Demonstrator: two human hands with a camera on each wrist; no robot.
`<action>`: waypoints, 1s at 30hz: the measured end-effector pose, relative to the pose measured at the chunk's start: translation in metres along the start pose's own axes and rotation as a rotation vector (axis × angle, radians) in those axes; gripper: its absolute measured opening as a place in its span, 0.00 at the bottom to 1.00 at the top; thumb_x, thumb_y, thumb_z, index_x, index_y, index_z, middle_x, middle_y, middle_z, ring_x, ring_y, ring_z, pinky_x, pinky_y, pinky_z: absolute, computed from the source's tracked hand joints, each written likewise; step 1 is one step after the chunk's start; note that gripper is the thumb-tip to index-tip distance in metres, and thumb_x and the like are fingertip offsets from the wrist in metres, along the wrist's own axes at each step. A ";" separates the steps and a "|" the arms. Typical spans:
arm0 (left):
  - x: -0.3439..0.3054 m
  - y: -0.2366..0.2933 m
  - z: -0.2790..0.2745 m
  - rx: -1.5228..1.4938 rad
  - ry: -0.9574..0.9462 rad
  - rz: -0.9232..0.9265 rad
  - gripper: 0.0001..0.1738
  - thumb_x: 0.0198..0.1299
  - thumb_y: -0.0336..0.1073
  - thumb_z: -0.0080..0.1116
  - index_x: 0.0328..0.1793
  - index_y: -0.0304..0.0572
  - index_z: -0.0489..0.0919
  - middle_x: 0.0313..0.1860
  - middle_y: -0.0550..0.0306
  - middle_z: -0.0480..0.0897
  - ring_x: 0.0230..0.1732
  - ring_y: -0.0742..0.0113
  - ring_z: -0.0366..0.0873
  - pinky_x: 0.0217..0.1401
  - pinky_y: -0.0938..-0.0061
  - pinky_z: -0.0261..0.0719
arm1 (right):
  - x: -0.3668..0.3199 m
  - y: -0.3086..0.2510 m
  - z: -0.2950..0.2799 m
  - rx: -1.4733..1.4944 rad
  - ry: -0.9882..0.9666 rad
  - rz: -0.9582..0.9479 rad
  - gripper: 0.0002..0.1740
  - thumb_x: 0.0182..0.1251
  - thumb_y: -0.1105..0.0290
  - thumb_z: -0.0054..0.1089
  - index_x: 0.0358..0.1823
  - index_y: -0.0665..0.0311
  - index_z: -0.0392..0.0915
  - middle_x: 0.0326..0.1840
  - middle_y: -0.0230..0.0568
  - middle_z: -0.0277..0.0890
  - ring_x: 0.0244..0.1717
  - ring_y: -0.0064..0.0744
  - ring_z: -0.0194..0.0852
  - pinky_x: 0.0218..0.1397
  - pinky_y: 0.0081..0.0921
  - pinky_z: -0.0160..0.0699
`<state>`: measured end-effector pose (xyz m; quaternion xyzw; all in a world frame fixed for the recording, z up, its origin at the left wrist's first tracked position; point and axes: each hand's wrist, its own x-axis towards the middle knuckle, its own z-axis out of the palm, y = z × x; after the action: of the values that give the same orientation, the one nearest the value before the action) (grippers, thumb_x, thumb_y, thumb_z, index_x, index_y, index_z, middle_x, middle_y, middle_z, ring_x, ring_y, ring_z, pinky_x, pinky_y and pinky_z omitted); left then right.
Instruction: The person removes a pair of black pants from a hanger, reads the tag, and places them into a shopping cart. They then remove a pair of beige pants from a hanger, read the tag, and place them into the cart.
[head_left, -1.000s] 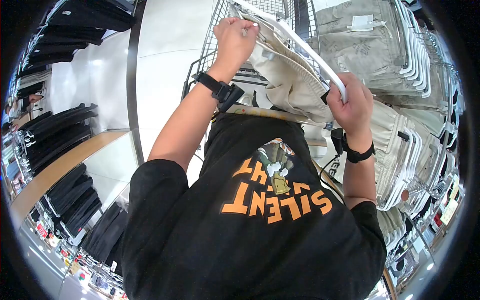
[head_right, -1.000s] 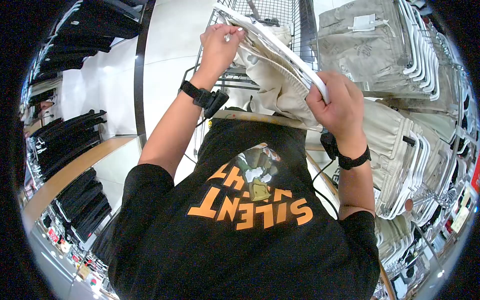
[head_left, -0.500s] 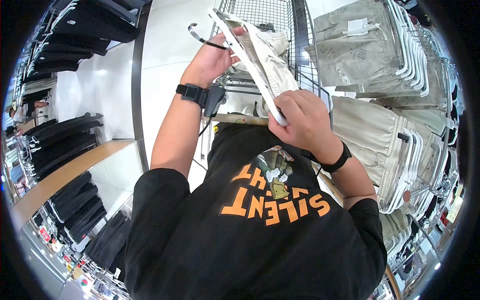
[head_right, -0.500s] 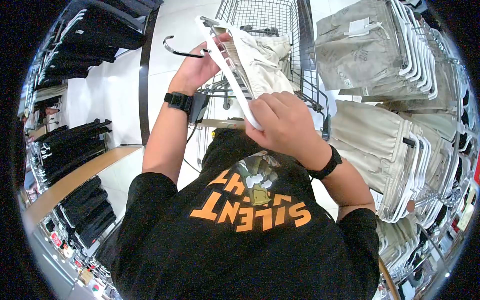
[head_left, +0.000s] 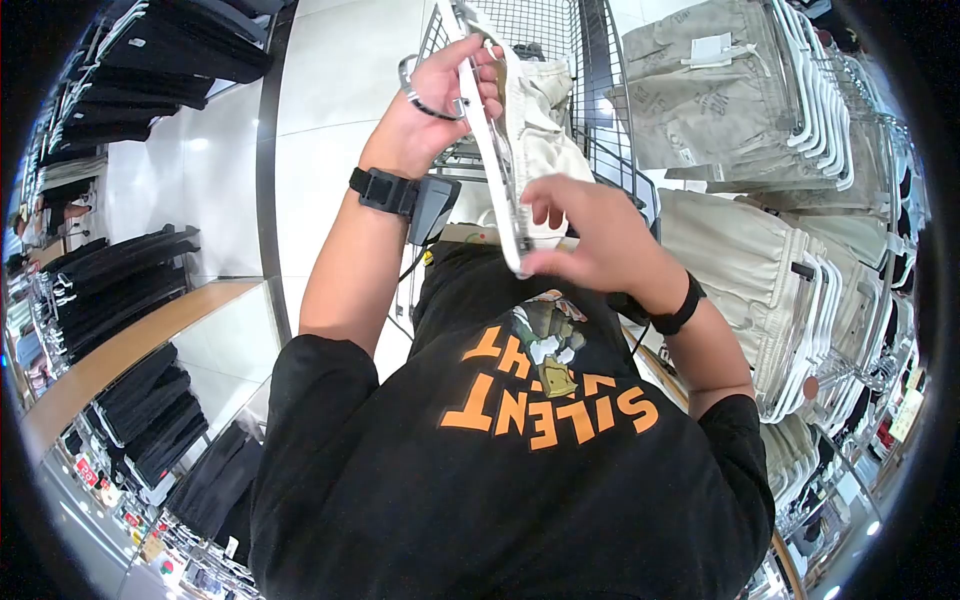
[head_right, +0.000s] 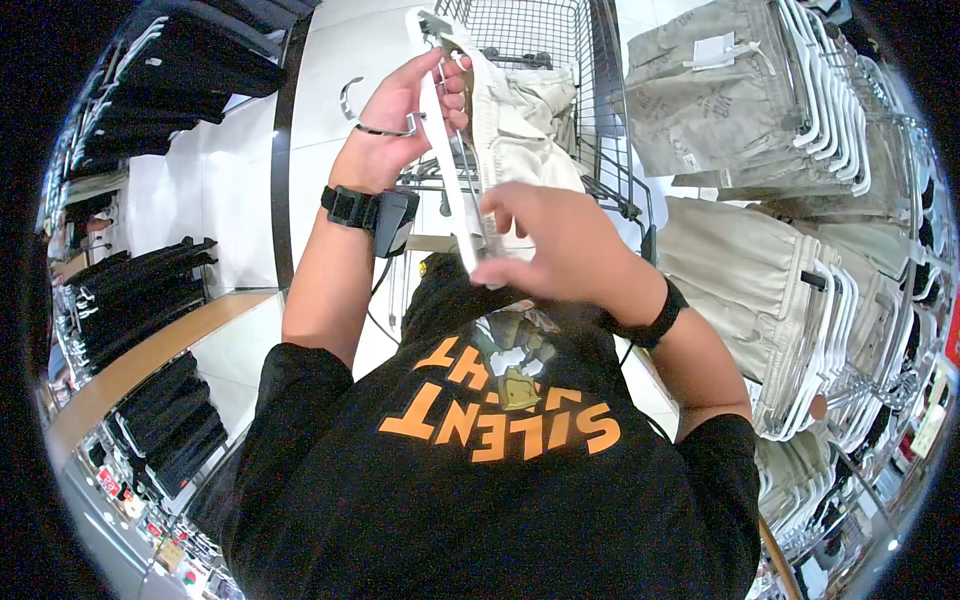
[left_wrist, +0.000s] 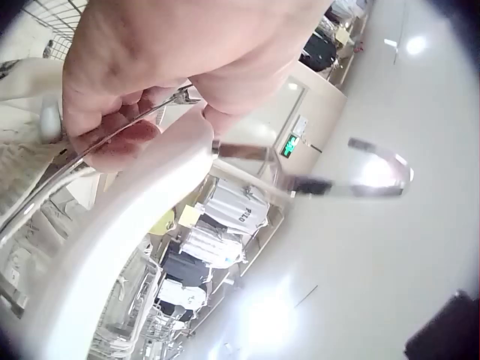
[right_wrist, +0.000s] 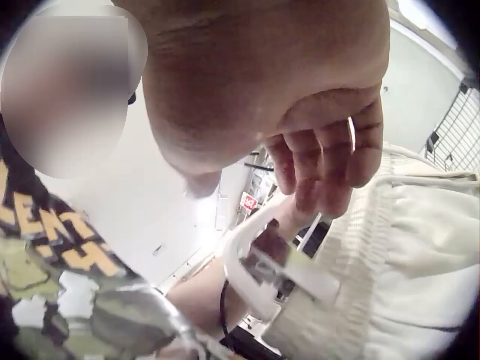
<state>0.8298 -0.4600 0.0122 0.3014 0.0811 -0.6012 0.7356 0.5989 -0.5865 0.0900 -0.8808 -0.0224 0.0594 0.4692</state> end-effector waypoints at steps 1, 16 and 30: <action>-0.002 0.001 0.004 0.000 0.001 0.004 0.22 0.74 0.53 0.59 0.51 0.39 0.80 0.30 0.67 0.74 0.31 0.73 0.73 0.37 0.74 0.77 | 0.002 0.006 0.001 0.092 0.047 0.139 0.26 0.65 0.52 0.75 0.56 0.59 0.78 0.35 0.37 0.83 0.34 0.40 0.84 0.40 0.34 0.81; -0.014 -0.019 0.057 0.528 0.146 0.132 0.23 0.77 0.52 0.57 0.56 0.37 0.82 0.36 0.61 0.82 0.32 0.74 0.79 0.38 0.73 0.86 | 0.089 0.055 -0.002 -0.665 0.737 0.122 0.15 0.59 0.61 0.73 0.47 0.54 0.85 0.42 0.37 0.80 0.38 0.46 0.85 0.39 0.37 0.83; -0.009 -0.008 0.052 0.707 0.063 0.152 0.25 0.79 0.52 0.52 0.64 0.36 0.73 0.44 0.50 0.85 0.34 0.70 0.82 0.35 0.69 0.89 | 0.075 0.075 -0.052 0.863 0.493 0.294 0.14 0.75 0.63 0.58 0.46 0.66 0.85 0.44 0.35 0.86 0.46 0.28 0.83 0.55 0.30 0.78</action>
<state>0.8070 -0.4812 0.0557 0.5606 -0.1318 -0.5261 0.6258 0.6786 -0.6640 0.0507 -0.5888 0.2395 -0.0808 0.7677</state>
